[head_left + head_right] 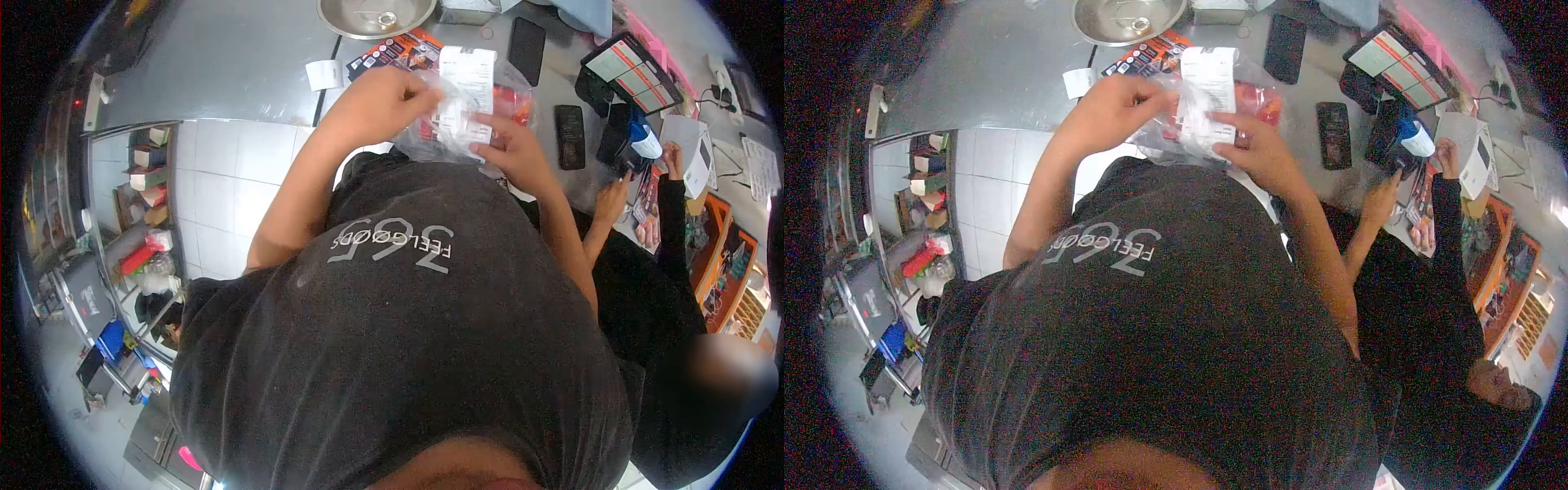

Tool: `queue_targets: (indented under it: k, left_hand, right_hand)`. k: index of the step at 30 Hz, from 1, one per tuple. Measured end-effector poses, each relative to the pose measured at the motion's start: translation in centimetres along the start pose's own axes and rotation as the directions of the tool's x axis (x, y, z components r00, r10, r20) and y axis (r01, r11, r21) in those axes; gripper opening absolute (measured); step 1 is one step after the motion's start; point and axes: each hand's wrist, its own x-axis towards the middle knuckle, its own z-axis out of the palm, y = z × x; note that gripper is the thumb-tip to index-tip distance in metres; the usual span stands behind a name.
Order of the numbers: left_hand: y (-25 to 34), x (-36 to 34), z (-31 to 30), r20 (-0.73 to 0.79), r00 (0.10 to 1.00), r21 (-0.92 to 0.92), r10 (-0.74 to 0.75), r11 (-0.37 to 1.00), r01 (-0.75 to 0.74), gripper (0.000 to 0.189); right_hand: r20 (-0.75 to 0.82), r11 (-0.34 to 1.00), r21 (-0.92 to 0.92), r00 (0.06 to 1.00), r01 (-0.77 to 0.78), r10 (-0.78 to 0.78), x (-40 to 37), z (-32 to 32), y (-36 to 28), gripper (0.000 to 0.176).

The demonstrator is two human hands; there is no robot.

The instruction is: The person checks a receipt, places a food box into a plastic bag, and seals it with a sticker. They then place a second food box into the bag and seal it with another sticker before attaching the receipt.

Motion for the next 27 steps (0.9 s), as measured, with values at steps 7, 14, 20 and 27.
queue_targets:
  k: [7, 14, 20, 27]
  left_hand:
    - [-0.4, 1.7, 4.6, 0.023, 1.000, 0.301, -0.014, 0.954, 0.007, 0.046]
    - [-0.9, 2.0, 3.7, -0.191, 0.954, -0.089, 0.229, 0.964, -0.250, 0.021]
    - [1.9, 4.8, 3.5, -0.090, 0.847, 0.244, 0.524, 0.836, -0.491, 0.029]
    - [1.7, 6.6, 2.2, 0.172, 0.958, 0.511, 0.230, 0.810, -0.286, 0.027]
  right_hand:
    - [0.026, 0.947, -0.315, 0.997, -0.058, 0.070, -0.7, 0.0, -1.0, 0.073]
    - [0.048, 0.985, -0.144, 0.994, -0.095, 0.103, -3.7, -4.4, -0.4, 0.086]
    - [0.038, 0.965, -0.162, 0.976, -0.206, 0.215, -4.9, -6.0, -3.0, 0.064]
    - [-0.102, 0.975, -0.088, 0.976, -0.203, 0.194, -5.3, -6.0, -1.7, 0.046]
